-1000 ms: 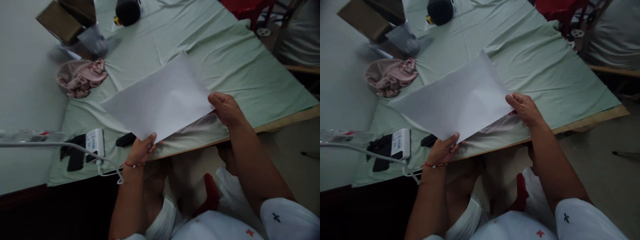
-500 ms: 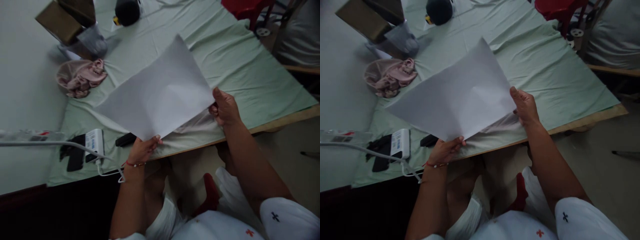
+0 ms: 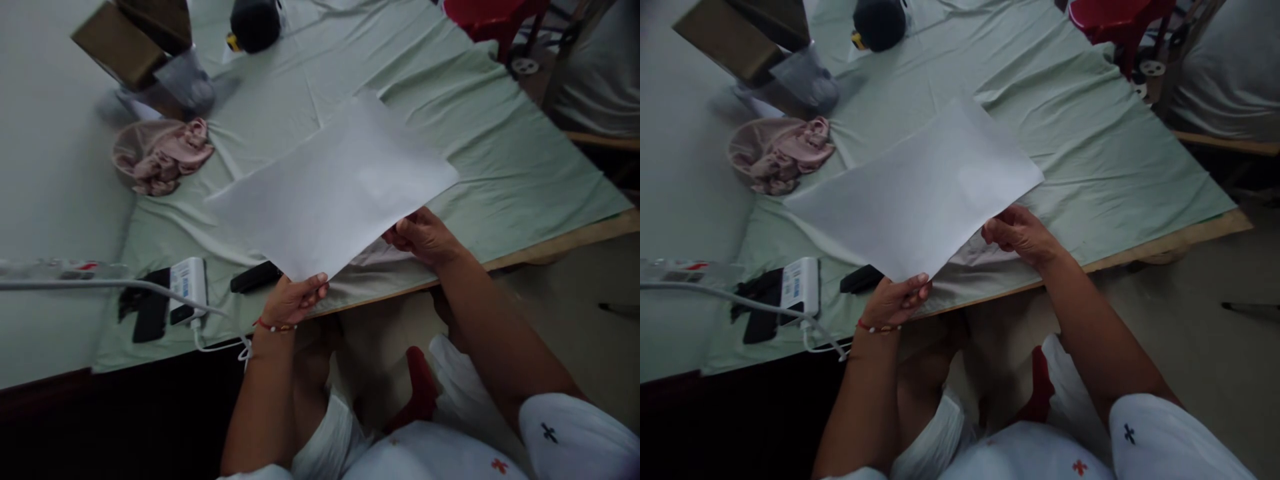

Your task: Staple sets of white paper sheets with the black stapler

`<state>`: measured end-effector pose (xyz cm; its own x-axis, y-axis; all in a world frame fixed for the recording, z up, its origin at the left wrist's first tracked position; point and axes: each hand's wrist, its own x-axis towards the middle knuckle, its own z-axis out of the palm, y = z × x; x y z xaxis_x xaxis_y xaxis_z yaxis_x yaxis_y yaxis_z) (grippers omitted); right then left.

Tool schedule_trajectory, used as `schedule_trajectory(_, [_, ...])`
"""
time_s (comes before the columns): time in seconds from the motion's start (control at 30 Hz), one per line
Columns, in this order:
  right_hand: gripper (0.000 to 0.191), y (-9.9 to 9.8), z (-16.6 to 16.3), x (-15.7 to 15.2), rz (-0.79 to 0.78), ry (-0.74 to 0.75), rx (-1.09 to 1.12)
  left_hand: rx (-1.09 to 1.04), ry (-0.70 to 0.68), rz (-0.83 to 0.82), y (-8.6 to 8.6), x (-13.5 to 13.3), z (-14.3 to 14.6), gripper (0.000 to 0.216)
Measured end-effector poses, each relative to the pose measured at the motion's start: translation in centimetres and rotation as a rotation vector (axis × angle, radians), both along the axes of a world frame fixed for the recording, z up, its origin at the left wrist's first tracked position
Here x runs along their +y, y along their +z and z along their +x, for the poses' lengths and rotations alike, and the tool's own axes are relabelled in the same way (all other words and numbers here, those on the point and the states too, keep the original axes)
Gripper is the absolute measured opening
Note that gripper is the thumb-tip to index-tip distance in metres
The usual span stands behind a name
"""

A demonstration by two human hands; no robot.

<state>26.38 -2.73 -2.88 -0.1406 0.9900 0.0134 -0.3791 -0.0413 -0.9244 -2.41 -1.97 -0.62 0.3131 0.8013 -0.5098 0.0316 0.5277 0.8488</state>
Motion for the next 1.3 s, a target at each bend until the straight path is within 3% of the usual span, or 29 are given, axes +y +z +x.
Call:
schedule_trajectory(0.17, [0.063,0.2,-0.2,0.1,-0.001,0.046,0.025,0.016,0.075,0.023,-0.2,0.2,-0.4,0.05])
schedule_trajectory(0.33, [0.065,0.3,-0.7,0.3,-0.021,-0.095,0.008,0.012,0.051,0.009,0.0,0.2,-0.3,0.051])
schedule_trajectory(0.63, [0.07,0.6,-0.7,0.3,-0.084,-0.14,0.013,0.051,0.086,0.026,0.2,0.1,-0.4,0.051])
schedule_trajectory(0.87, [0.073,0.7,-0.2,0.5,-0.207,-0.485,0.0,0.026,0.015,0.055,0.0,0.1,-0.8,0.05])
schedule_trajectory(1.0, [0.068,0.2,0.4,0.7,-0.22,-0.52,-0.066,-0.042,-0.017,0.071,0.1,0.0,-0.9,0.057])
schedule_trajectory(1.17, [0.064,0.2,1.6,0.5,-0.184,-0.502,-0.159,-0.036,-0.047,0.07,0.3,-0.1,-1.2,0.056])
schedule_trajectory(1.3, [0.062,0.3,2.3,0.2,-0.035,-0.501,-0.385,-0.007,-0.042,0.05,-0.1,-0.1,-1.5,0.051])
